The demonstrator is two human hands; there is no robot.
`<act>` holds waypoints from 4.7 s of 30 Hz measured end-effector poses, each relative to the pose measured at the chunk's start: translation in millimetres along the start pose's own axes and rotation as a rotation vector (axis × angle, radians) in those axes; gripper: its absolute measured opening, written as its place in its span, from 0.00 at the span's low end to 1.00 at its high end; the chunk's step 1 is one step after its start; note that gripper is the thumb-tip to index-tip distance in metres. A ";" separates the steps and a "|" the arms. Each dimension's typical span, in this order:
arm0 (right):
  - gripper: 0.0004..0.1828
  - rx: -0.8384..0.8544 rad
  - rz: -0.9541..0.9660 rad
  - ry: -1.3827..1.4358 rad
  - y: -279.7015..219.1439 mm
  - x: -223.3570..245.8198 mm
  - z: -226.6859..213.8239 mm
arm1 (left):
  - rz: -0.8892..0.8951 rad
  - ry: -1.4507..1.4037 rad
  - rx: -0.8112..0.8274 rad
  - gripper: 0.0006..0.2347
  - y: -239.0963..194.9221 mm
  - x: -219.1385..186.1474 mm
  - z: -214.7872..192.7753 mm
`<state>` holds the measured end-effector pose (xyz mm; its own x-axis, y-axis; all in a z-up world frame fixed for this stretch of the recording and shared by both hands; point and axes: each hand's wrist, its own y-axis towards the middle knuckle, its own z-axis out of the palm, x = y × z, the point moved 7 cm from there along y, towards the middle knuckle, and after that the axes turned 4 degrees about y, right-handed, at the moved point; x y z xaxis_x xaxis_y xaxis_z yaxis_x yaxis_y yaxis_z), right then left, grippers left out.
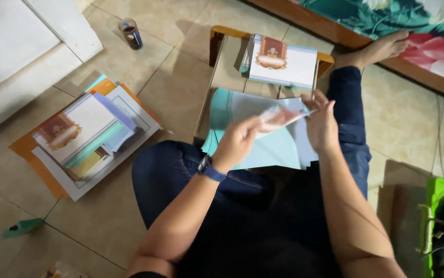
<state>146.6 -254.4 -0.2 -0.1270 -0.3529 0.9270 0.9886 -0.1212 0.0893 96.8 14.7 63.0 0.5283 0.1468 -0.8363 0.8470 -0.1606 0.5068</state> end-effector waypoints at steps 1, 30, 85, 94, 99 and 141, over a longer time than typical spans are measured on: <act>0.33 -0.008 0.013 0.003 -1.4 9.8 12.2 | -0.014 0.001 0.007 0.09 12.4 12.5 6.9; 0.40 0.120 0.016 -1.694 -65.4 -9.7 -52.2 | 0.020 0.796 0.461 0.25 -21.6 1.8 56.6; 0.18 -0.055 -0.012 -1.133 -50.5 -29.8 7.6 | 0.226 0.806 0.509 0.16 -24.4 22.0 65.7; 0.15 -0.065 0.052 -0.789 -59.7 -4.0 27.3 | 0.177 0.853 0.588 0.21 -21.9 32.1 69.7; 0.14 -0.059 0.063 -0.855 -59.4 -8.0 -2.6 | 0.210 0.815 0.574 0.18 -26.0 39.4 73.1; 0.32 -0.061 -0.010 -0.073 36.4 -44.8 -27.2 | -0.054 0.119 -0.210 0.13 36.5 24.2 -9.7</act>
<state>186.0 -268.2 -48.5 -0.1283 -0.2830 0.9505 0.9803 -0.1816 0.0782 141.1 21.8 63.3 0.4746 0.2660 -0.8390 0.8614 0.0553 0.5049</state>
